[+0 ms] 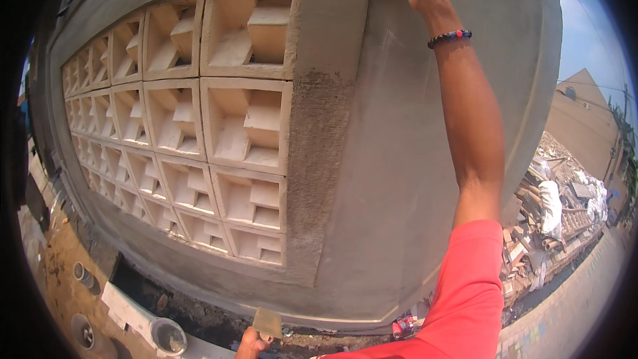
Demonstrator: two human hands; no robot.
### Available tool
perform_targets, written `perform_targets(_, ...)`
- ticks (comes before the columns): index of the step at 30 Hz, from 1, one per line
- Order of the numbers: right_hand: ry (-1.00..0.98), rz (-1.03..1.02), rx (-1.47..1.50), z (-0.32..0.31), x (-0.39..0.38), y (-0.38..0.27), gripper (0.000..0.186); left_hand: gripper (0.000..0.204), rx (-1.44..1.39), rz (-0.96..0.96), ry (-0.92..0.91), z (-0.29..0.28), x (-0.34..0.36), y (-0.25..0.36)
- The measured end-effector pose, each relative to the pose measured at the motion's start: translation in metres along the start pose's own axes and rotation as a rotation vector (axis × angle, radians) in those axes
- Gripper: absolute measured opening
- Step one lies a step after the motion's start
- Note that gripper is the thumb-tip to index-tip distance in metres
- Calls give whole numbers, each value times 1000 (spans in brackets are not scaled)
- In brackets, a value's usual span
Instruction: The person applies and smooths cement onto a decorative lattice wall using a trowel and a smaller finishing tool. They repeatedly scoop cement from a bucket, transfer it to the trowel, and spread it along the wall's edges and corners.
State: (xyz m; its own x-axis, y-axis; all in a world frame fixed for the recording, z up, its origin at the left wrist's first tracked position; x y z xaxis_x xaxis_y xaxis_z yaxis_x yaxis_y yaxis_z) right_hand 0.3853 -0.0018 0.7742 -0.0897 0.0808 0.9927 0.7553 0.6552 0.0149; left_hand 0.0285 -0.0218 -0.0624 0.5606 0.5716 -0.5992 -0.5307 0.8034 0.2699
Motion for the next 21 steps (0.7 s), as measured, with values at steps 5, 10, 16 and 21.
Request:
perform_targets(5, 10, 55, 83, 17, -12, -1, 38, 21, -44, 21, -23, -18, 3, -4)
perform_targets(10, -22, 354, 263, 36, -82, -38, 41, 19, -57, -11, -24, -8, -9, -5)
perform_targets(16, -12, 375, 327, 49, -156, -46, 42, 18, -10, -35, -27, -13, 3, -1)
perform_targets(21, -1, 441, 348, 54, -225, -54, 42, 17, 41, -39, -39, 12, -1, -4)
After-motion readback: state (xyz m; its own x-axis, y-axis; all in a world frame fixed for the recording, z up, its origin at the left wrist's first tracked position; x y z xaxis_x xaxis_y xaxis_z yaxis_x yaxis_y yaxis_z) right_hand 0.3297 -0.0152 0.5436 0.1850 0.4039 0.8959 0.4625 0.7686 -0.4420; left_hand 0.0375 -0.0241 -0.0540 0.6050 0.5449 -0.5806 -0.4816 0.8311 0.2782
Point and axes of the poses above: each hand's wrist, its own x-axis towards the middle knuckle, its own z-axis out of the palm, y = z × x, the point moved 2 cm from there along x, towards the middle knuckle, and after that the axes turned 9 degrees about -y, right-handed, at the moved point
